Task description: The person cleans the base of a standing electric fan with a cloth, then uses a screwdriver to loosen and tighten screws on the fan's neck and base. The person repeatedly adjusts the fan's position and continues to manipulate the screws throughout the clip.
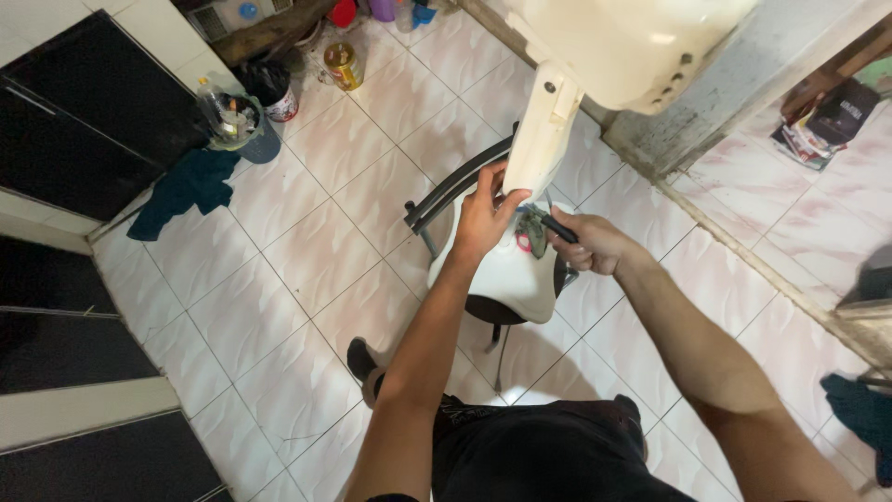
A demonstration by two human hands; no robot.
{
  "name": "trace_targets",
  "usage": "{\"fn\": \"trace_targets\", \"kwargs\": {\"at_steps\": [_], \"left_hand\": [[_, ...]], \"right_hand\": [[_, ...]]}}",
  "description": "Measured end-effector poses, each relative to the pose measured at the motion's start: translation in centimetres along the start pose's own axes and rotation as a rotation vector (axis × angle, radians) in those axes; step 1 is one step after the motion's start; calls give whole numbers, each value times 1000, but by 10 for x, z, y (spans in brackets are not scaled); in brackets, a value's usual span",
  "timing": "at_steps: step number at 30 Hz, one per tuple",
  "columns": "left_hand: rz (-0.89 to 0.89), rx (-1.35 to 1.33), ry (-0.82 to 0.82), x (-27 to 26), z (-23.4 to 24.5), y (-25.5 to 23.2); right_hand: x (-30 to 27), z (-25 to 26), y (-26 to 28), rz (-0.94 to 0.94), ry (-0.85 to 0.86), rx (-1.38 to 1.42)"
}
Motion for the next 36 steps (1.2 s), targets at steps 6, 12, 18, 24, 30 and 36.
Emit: {"fn": "trace_targets", "kwargs": {"at_steps": [6,12,18,24,30,36], "left_hand": [[-22,-71,6,6,1,-1],[-27,-55,6,1,0,-1],[-5,-26,-16,3,2,-5],[48,30,-20,-1,0,-7],[30,-5,-3,0,1,-9],[57,-23,-6,1,-1,-6]], "right_hand": [[-40,-17,46,925,-6,-966],[-46,-7,23,904,-22,-1161],[-16,-9,-28,144,-90,-63],[-12,-1,-17,29,-12,175],[-30,-8,26,563,155,-911],[-33,-12,4,840,12,-1158]]}}
Point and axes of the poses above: each hand's wrist, its own x-axis towards the middle knuckle, its own z-axis out of the back of the hand, y = z × x, the point moved 1 cm from there along x, towards the middle knuckle, and after that the axes turned 14 degrees about z, right-handed, at the moved point
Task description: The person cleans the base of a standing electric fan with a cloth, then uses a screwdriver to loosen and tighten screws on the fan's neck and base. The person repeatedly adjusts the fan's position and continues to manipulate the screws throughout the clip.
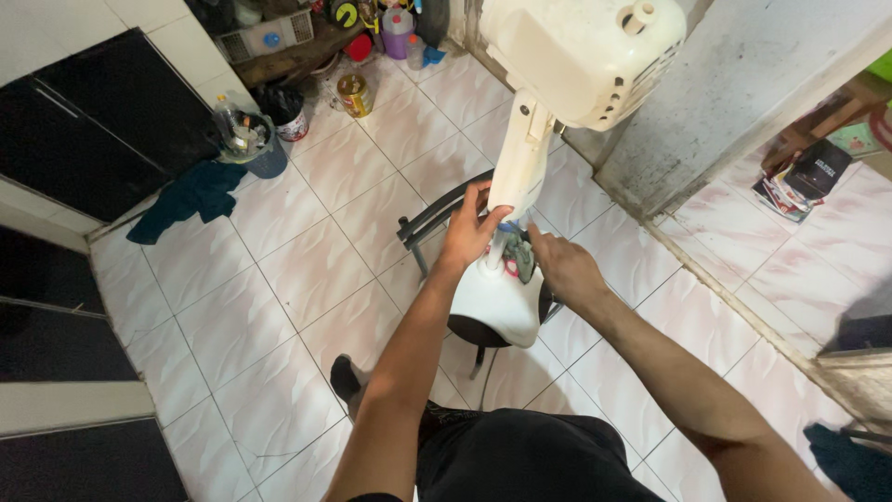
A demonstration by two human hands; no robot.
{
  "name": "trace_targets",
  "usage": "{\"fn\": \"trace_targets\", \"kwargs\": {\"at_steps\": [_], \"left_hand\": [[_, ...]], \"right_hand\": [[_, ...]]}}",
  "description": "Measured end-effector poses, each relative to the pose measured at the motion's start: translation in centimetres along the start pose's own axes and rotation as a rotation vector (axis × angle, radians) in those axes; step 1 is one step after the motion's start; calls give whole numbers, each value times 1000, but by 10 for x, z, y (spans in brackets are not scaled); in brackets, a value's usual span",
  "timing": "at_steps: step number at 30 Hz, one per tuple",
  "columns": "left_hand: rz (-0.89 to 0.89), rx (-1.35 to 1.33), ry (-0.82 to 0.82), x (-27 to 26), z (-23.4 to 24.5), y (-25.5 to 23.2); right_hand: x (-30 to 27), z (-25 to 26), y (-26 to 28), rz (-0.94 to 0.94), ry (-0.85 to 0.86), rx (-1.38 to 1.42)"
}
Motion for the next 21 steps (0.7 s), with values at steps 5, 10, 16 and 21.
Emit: {"fn": "trace_targets", "kwargs": {"at_steps": [5,10,16,21], "left_hand": [[-24,-9,2,-2,0,2],[-37,15,-8,-2,0,2],[7,59,2,-3,1,-2],[11,44,4,-1,1,-4]], "right_hand": [[-1,-35,-31,-438,-38,842],[1,-32,-52,-903,158,1843],[17,1,-24,-752,157,1075],[7,28,9,21,177,8]]}}
Point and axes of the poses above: each hand's wrist, its own x-axis towards the middle knuckle, its own z-axis out of the back of the hand, y = z × x, the point moved 1 cm from there along x, towards the middle knuckle, and after that the axes turned 14 degrees about z, right-handed, at the moved point
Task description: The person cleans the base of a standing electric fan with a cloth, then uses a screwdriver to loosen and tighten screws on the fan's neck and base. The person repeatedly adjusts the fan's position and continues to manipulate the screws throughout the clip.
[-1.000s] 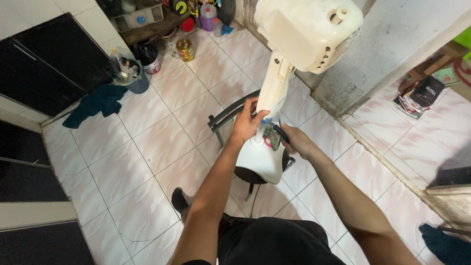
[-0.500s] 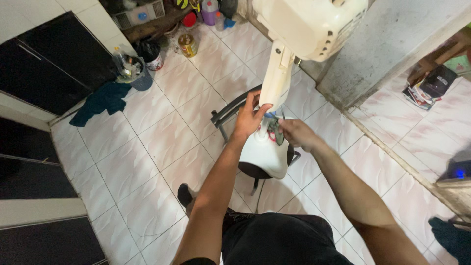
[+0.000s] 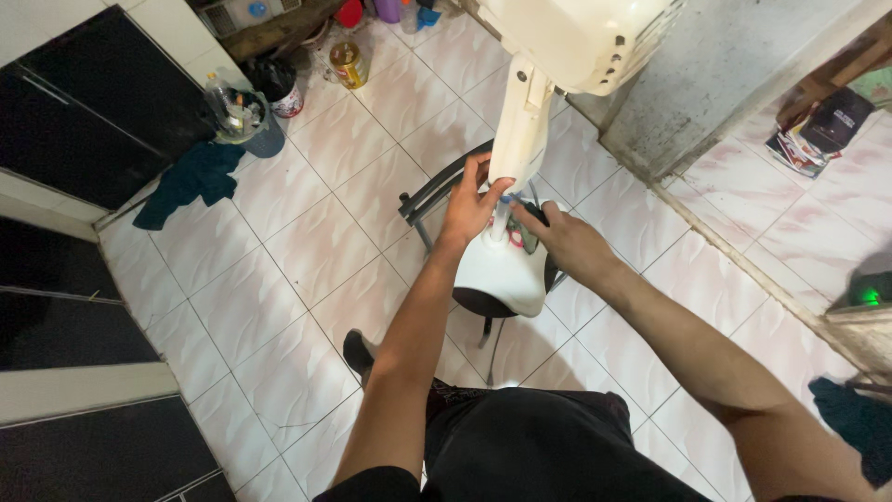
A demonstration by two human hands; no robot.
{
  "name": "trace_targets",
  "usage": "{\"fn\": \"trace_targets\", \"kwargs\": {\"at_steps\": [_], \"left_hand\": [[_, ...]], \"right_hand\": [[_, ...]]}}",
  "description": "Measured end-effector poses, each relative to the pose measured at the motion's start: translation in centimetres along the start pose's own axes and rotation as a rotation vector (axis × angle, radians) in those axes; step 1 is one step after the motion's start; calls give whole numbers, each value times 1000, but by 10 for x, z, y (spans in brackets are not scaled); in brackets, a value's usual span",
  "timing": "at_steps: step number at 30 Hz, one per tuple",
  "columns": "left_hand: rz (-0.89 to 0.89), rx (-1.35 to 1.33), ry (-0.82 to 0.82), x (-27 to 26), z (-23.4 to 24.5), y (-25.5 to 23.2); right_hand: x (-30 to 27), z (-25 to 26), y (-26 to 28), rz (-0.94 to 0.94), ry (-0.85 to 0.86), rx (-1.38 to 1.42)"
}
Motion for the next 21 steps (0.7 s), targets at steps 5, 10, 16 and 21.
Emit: {"fn": "trace_targets", "kwargs": {"at_steps": [5,10,16,21], "left_hand": [[9,-33,12,0,-1,0],[-13,9,-11,-2,0,2],[-73,-25,7,-3,0,0],[-81,-11,2,-3,0,-2]], "right_hand": [[-5,-11,-3,8,-4,-127],[-2,-38,-21,-277,-49,254],[3,-51,-55,-776,-63,1960],[9,-42,-51,-765,-22,2037]]}}
Point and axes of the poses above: each hand's wrist, its own x-axis towards the middle knuckle, its own z-axis out of the back of the hand, y = z × x, the point moved 1 cm from there along x, towards the middle knuckle, and after that the axes turned 14 degrees about z, right-handed, at the moved point
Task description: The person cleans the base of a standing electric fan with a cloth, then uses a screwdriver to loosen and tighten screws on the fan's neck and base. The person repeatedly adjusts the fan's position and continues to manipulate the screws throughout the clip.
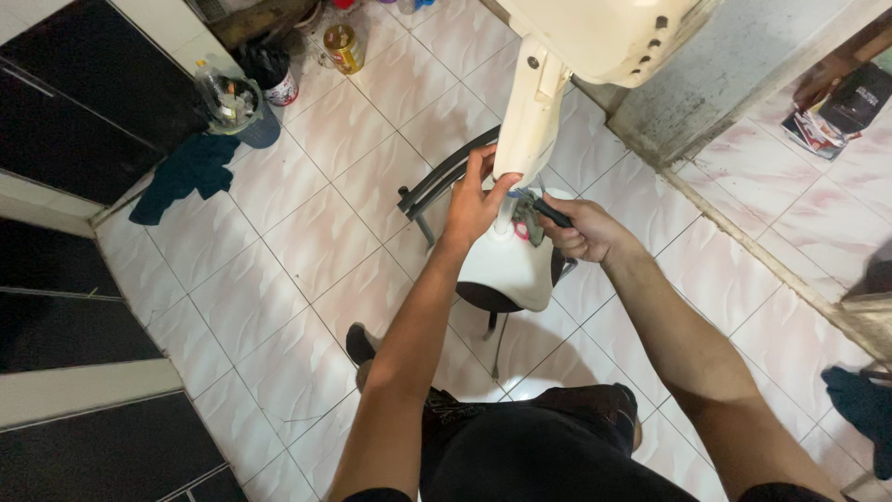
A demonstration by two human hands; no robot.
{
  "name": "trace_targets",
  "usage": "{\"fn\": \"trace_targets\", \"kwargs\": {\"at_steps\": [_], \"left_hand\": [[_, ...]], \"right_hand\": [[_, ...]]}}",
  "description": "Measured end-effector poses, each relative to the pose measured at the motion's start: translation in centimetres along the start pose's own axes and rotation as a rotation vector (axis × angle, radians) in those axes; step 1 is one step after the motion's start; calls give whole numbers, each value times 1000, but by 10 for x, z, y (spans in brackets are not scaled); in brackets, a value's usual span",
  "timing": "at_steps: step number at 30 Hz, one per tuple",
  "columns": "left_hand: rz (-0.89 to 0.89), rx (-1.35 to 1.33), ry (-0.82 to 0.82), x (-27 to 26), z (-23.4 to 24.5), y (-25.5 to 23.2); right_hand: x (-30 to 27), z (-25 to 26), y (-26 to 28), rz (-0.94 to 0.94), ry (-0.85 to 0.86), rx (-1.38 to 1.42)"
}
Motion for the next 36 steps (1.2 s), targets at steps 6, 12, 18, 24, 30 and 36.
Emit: {"fn": "trace_targets", "kwargs": {"at_steps": [6,12,18,24,30,36], "left_hand": [[75,40,-23,2,1,4],[57,50,-9,0,2,-6],[374,51,-19,-3,4,-17],[13,-66,32,11,8,11],[133,-202,162,23,10,38],[201,-301,296,32,21,45]], "right_hand": [[-35,-39,15,625,19,-1278],[-61,-46,15,787,172,-2023],[-33,-15,-10,454,-111,-1220],[-13,6,-18,152,-131,-55],[-36,-39,-3,1027,109,-873],[-61,-44,-1,774,76,-2263]]}}
Point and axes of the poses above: each hand's wrist, its own x-axis towards the middle knuckle, its own z-axis out of the back of the hand, y = z × x, the point moved 1 cm from there along x, towards the middle knuckle, and after that the axes turned 14 degrees about z, right-handed, at the moved point
